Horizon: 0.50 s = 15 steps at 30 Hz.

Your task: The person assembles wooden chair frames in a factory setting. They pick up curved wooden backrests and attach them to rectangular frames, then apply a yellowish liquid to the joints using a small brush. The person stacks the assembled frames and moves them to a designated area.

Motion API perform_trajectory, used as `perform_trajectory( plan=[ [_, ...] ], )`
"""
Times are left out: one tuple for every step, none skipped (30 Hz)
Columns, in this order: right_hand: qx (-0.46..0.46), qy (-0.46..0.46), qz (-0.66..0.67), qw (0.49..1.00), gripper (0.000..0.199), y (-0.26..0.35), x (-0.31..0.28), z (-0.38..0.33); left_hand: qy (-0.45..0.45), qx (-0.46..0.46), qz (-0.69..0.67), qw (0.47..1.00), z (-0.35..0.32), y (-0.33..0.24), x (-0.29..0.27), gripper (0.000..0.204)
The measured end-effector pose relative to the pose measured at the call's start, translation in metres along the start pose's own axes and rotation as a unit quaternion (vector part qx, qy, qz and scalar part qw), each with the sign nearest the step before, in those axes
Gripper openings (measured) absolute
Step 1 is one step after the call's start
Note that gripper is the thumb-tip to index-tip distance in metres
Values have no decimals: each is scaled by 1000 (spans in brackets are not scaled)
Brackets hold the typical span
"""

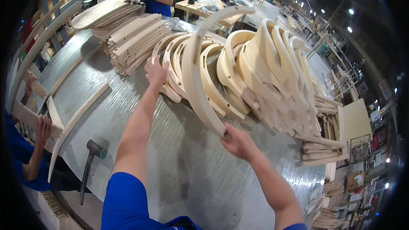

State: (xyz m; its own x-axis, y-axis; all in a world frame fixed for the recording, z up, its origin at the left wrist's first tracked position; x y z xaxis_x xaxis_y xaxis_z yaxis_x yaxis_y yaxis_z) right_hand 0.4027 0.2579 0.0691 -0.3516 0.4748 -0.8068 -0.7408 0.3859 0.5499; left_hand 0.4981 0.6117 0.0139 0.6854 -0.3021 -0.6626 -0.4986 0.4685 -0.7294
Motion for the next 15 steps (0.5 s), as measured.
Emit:
perform_trajectory(
  plan=[
    [6,5,11,1000,44,-4,6,21,-7,23,-17,1000,-5,12,-3,53],
    [10,9,18,1000,43,-11,14,44,-16,48,-37,998,-12,20,-9,52],
    [1,8,19,1000,41,-16,22,70,-17,83,-54,995,-23,25,-12,49],
    [-5,5,15,1000,38,-21,28,93,-14,120,-76,990,-40,31,-15,45],
    [3,-6,1,1000,36,-25,32,116,-12,159,-97,982,-60,35,-19,42],
    [11,-17,-12,1000,33,-28,36,134,4,156,-111,981,-80,43,-23,40],
    [38,-23,-30,999,33,-32,40,146,22,153,-123,980,-103,54,-28,38],
    [61,-30,-54,996,33,-33,37,157,35,181,-140,973,-127,63,-37,37],
    [85,-35,-79,993,33,-37,33,160,49,208,-158,964,-153,73,-44,36],
    [49,-75,-115,989,32,-38,30,153,75,198,-151,966,-180,80,-52,35],
    [20,-117,-151,981,31,-39,28,138,106,192,-142,965,-209,83,-64,33],
    [-14,-157,-188,970,31,-35,26,119,121,184,-140,965,-238,90,-77,31],
    [-28,-172,-155,972,30,-30,33,95,137,176,-131,966,-265,99,-93,30],
    [-46,-177,-109,977,29,-18,35,68,148,185,-113,965,-289,106,-106,29],
    [-58,-182,-71,979,28,-9,37,28,166,196,-101,961,-316,108,-113,28]
  ],
)
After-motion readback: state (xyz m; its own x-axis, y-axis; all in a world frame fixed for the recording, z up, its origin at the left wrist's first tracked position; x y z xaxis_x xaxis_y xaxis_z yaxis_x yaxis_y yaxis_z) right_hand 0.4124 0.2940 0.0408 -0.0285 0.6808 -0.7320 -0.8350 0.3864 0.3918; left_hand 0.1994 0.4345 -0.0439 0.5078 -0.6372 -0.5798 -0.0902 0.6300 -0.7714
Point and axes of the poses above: each hand's wrist, its own z-axis towards the middle knuckle, its own x-axis out of the palm, y = z × x, the point moved 5 cm from there along z, towards the middle knuckle, and after that the axes turned 8 degrees about -x, right-handed, at the moved point
